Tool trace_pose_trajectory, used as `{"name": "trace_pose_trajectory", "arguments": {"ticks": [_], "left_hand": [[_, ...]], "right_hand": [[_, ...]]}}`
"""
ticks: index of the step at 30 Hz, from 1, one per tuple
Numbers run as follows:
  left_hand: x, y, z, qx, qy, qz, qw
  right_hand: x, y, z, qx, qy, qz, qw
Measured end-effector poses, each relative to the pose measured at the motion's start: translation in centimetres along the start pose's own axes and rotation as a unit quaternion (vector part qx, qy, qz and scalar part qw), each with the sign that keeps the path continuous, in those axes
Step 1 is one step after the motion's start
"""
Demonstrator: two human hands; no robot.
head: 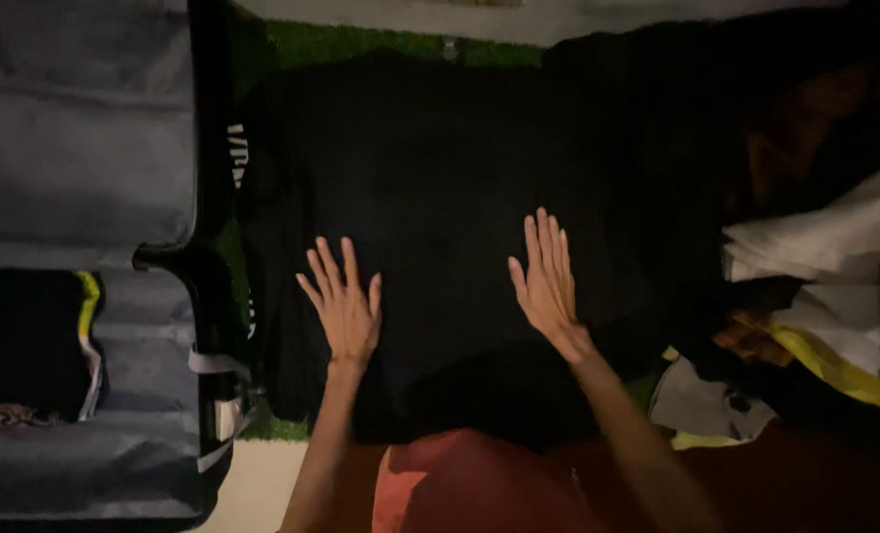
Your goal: The person folds shirts by hand on a green surface and places them into an open suitcase.
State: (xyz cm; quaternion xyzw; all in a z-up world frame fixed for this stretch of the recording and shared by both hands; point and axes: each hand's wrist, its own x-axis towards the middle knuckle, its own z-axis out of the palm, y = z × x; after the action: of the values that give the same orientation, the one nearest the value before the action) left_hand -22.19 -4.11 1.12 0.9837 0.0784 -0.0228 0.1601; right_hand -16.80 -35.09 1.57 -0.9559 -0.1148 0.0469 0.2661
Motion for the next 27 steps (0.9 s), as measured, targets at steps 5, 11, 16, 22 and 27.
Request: {"name": "trace_pose_trajectory", "arguments": {"ticks": [5,11,16,22,27], "left_hand": [[-1.8,-1.2,-0.1,-0.034,0.035,-0.008,0.999],[-8.8,-1.2,-0.5,-0.009,0.007,-0.013,1.000],[-11.7,-2.9,-1.4,-0.014,0.045,-0.003,0.999],[-15.2,-3.0,-3.1,-0.060,0.104,-0.035,0.992],[-19.0,-2.8,-6.0,-0.069,0.076,-0.137,0.985]], "right_hand": [[-2.3,1.6,0.3,-0.019,0.032,-0.005,0.999],[-10.5,1.2,-2.0,-0.048,0.058,0.051,0.996],[-15.1,1.5,-3.6,-0.047,0.044,0.106,0.992],[-20.3,2.6,-4.4,0.008,0.127,0.154,0.980],[-23.8,3.0,-4.9,0.099,0.051,0.358,0.927]]}}
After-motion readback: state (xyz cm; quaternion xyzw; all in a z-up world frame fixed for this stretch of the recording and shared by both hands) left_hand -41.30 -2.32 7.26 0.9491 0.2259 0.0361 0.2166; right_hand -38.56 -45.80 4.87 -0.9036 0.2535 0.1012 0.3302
